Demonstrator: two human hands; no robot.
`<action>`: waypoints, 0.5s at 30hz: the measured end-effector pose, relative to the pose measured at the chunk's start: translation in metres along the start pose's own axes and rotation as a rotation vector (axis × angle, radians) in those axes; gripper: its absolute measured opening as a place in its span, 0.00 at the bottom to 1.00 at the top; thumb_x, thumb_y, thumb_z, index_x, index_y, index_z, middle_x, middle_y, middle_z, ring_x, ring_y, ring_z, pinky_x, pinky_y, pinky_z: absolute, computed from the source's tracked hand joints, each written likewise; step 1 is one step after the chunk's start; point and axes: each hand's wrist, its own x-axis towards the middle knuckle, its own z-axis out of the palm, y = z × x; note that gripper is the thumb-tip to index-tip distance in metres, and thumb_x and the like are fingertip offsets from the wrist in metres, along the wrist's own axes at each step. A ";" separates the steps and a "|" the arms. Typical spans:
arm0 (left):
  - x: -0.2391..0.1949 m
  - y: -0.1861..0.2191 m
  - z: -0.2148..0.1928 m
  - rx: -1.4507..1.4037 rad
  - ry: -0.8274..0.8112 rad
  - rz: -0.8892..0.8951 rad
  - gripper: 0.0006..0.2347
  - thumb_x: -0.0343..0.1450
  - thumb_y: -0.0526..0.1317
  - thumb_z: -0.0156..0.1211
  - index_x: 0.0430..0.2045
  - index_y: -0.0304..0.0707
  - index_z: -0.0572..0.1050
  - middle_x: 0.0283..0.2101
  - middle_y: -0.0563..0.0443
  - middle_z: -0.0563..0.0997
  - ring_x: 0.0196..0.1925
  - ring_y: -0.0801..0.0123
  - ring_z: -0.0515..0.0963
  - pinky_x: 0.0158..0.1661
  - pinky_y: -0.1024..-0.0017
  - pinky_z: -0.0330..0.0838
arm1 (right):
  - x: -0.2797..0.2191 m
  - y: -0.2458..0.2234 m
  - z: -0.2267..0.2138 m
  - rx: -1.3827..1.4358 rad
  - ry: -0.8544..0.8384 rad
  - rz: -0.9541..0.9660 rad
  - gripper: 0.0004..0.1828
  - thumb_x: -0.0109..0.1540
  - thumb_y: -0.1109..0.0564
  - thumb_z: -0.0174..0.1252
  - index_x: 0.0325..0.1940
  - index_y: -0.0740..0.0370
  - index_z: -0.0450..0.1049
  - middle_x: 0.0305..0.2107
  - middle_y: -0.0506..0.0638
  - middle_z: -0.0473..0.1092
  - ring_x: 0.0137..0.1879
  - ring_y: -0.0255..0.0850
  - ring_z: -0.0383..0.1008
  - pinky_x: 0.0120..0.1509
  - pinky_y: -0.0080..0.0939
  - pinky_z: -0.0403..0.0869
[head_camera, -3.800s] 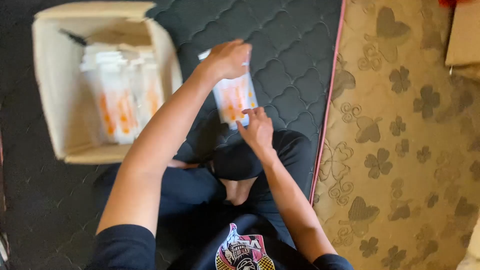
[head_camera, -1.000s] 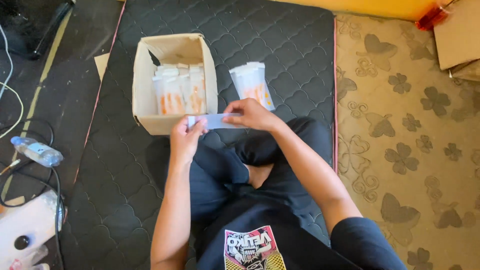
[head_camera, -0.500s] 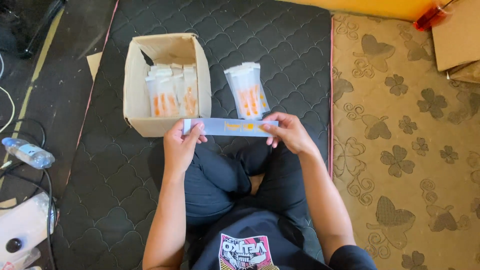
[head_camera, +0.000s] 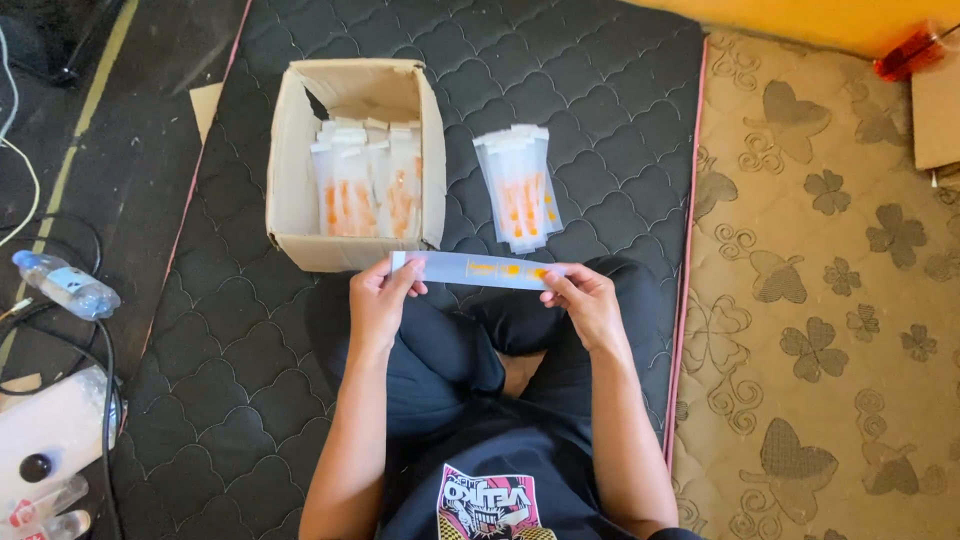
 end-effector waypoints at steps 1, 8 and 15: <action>0.002 -0.002 0.000 0.003 -0.004 -0.009 0.07 0.71 0.35 0.66 0.23 0.32 0.82 0.18 0.44 0.81 0.22 0.72 0.79 0.34 0.76 0.76 | -0.003 -0.004 0.002 0.000 0.006 0.008 0.08 0.61 0.69 0.64 0.45 0.74 0.79 0.29 0.60 0.75 0.28 0.46 0.80 0.35 0.42 0.84; 0.016 -0.034 0.015 -0.142 -0.030 -0.106 0.03 0.71 0.32 0.66 0.31 0.28 0.81 0.23 0.42 0.82 0.24 0.68 0.82 0.32 0.75 0.79 | 0.005 -0.007 -0.006 -0.056 0.059 0.032 0.08 0.60 0.69 0.65 0.43 0.74 0.79 0.27 0.59 0.75 0.27 0.43 0.79 0.34 0.40 0.84; 0.027 -0.049 0.021 -0.184 -0.046 -0.148 0.04 0.72 0.32 0.65 0.35 0.28 0.80 0.27 0.41 0.82 0.26 0.66 0.83 0.34 0.73 0.80 | 0.021 -0.010 -0.007 -0.078 0.065 0.022 0.09 0.60 0.68 0.66 0.43 0.74 0.79 0.26 0.57 0.74 0.27 0.43 0.80 0.34 0.39 0.84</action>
